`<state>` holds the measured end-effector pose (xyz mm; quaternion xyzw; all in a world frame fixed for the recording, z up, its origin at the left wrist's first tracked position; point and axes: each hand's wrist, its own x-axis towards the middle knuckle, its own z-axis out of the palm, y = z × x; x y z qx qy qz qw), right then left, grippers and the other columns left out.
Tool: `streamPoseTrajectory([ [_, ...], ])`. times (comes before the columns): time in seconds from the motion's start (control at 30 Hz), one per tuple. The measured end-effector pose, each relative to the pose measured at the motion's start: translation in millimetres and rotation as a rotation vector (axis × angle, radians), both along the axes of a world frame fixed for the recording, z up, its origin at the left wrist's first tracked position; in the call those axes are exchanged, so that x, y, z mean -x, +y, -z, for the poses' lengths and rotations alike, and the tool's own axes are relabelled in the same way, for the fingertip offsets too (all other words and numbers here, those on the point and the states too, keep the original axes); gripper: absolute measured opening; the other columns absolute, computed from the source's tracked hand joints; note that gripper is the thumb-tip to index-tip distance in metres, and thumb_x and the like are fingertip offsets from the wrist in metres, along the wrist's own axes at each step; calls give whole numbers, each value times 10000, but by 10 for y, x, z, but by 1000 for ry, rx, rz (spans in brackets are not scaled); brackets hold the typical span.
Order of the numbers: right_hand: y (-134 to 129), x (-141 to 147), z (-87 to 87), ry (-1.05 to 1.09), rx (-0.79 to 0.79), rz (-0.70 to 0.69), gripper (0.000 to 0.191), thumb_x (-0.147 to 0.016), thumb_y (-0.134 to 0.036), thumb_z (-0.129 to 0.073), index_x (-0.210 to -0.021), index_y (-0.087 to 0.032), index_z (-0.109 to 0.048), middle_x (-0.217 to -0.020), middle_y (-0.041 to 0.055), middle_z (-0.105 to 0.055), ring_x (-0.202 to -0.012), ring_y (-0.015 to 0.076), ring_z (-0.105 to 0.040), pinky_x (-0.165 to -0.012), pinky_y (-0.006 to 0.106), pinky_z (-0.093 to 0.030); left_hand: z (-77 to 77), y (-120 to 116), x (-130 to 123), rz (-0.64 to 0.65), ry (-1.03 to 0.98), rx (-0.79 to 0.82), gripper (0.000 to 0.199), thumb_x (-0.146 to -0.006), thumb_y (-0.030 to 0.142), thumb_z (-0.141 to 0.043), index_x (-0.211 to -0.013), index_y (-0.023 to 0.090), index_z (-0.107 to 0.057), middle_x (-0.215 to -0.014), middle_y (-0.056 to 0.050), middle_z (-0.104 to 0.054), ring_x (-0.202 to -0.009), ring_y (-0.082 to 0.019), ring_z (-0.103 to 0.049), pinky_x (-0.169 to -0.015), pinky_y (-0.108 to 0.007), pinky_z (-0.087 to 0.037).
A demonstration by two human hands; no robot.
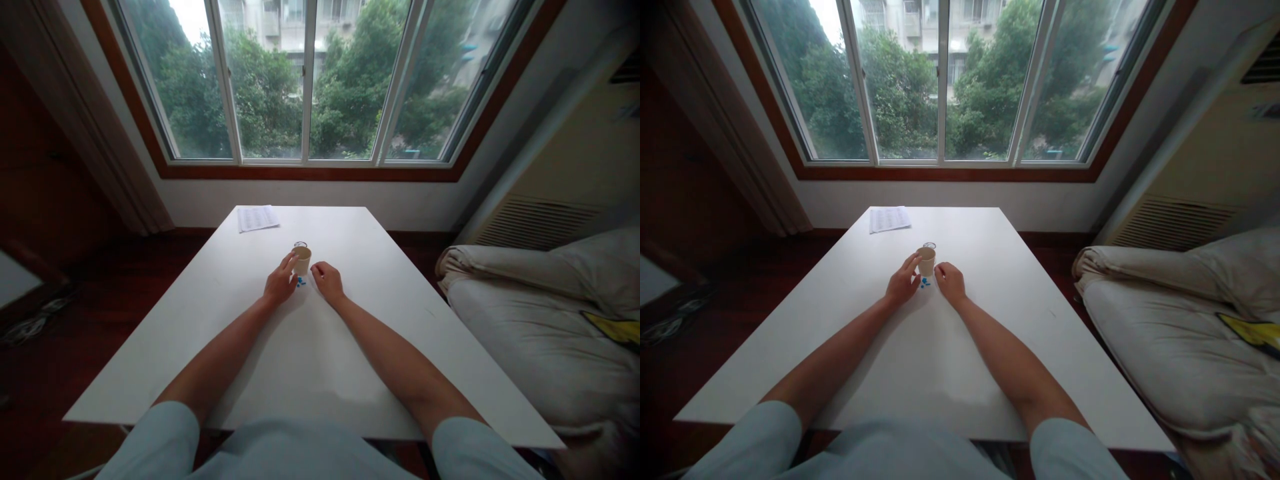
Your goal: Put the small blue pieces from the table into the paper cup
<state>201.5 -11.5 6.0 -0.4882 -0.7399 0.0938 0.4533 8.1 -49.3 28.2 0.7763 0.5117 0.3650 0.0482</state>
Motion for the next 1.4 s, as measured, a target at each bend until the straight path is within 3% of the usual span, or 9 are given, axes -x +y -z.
streamPoseTrajectory([
  [0.13,2,9,33,-109,49,-68,225,-923,-257,-504,-753,-209,-644,-729,-1,-636,-671,149,-526,-663,259,-383,4,-1,5,-8,-19,5,620,-910,175,-538,-1509,272,-412,-1609,-103,-364,-939,-165,-665,-830,-319,-570],
  [0.27,26,7,82,-232,86,-177,90,-836,-187,-593,-788,-212,-664,-763,2,-643,-741,160,-555,-691,252,-397,42,23,37,-35,-98,-51,481,-923,164,-496,-1397,246,-513,-1520,-98,-455,-923,-139,-653,-862,-300,-548],
  [0.4,35,-6,101,-304,89,-247,105,-792,-153,-661,-863,-220,-700,-824,15,-649,-821,173,-570,-762,267,-429,133,100,121,-86,-141,-58,304,-923,148,-480,-1182,212,-627,-1283,-84,-591,-907,-139,-635,-833,-281,-528],
  [0.53,29,-7,123,-352,61,-247,111,-830,-176,-683,-925,-225,-713,-874,33,-642,-881,185,-564,-803,286,-436,230,179,187,-67,-29,67,184,-898,139,-514,-954,206,-677,-994,-47,-652,-859,-154,-611,-801,-284,-499],
  [0.63,36,-5,151,-370,40,-213,98,-860,-175,-662,-926,-230,-709,-896,41,-635,-917,194,-558,-830,296,-437,266,199,191,-22,63,118,138,-881,166,-561,-878,205,-693,-906,-38,-654,-847,-165,-593,-800,-294,-475],
  [0.9,28,-5,128,-339,17,-140,82,-886,-174,-600,-873,-217,-669,-910,60,-645,-926,206,-552,-811,300,-433,255,172,194,17,136,116,118,-818,201,-644,-881,215,-743,-933,-56,-664,-906,-188,-584,-836,-308,-463],
  [1.13,3,-7,64,-173,54,-39,69,-863,-164,-553,-880,-211,-601,-765,-1,-598,-718,166,-517,-679,268,-373,317,235,215,25,166,118,120,-839,189,-630,-872,219,-741,-941,-59,-672,-922,-195,-586,-845,-312,-463],
  [1.4,-1,-43,28,-56,-38,-96,254,-902,-123,-435,-931,-215,-670,-961,61,-651,-918,206,-592,-856,314,-469,311,201,185,23,184,91,124,-853,157,-603,-870,218,-710,-930,-51,-672,-892,-186,-572,-787,-299,-451],
])
